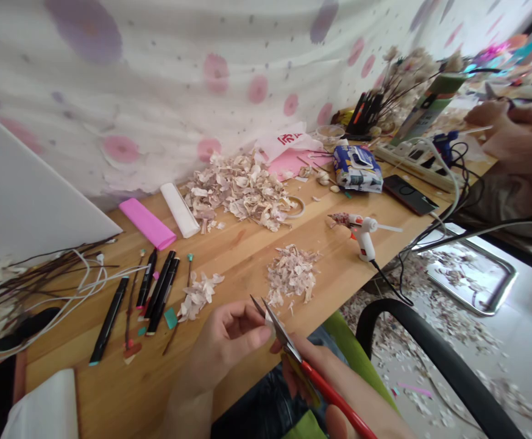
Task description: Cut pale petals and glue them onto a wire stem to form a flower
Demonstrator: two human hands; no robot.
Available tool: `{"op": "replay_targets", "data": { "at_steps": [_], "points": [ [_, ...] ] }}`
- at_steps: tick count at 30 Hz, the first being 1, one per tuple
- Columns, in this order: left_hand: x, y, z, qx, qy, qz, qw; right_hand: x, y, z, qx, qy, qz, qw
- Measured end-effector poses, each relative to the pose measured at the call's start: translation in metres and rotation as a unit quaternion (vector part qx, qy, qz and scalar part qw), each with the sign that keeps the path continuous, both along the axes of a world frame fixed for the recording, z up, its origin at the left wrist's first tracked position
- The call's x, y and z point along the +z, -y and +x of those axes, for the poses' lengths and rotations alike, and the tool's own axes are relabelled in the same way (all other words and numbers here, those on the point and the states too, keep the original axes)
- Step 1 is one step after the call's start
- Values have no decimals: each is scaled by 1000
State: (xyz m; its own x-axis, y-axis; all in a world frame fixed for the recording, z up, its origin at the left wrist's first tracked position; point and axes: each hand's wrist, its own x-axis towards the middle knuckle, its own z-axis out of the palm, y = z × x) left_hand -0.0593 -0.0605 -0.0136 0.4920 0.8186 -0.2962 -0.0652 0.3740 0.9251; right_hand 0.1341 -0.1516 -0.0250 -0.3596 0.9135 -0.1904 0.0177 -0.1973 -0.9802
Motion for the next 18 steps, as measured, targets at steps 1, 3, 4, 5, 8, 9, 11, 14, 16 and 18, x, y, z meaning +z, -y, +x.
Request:
{"op": "replay_targets", "data": {
  "at_steps": [1,3,4,5,8,9,11,14,16,18],
  "points": [
    [0,0,0,-2,-1,-2,1000,-1,0,0,4,2,4,1000],
    [0,-1,1,-7,-1,-8,1000,-3,0,-1,17,12,24,999],
    [0,-2,1,-10,-2,-12,1000,-3,0,0,19,10,29,999],
    [1,-3,2,-13,-2,-15,1000,-3,0,0,20,10,34,999],
    [2,-6,3,-20,-6,-21,1000,-5,0,1,22,2,33,999],
    [3,-7,4,-22,-7,-22,999,-6,-1,1,22,0,30,999],
    [3,-8,5,-23,-8,-22,999,-9,-1,1,21,-7,27,999],
    [2,-10,5,-20,-11,-21,1000,-11,0,1,14,-12,26,999],
    [1,-10,5,-19,-13,-19,1000,-11,0,0,12,-15,22,1000],
    [-1,-11,5,-21,-14,-19,1000,-10,0,0,15,-17,14,1000]
  ]
}}
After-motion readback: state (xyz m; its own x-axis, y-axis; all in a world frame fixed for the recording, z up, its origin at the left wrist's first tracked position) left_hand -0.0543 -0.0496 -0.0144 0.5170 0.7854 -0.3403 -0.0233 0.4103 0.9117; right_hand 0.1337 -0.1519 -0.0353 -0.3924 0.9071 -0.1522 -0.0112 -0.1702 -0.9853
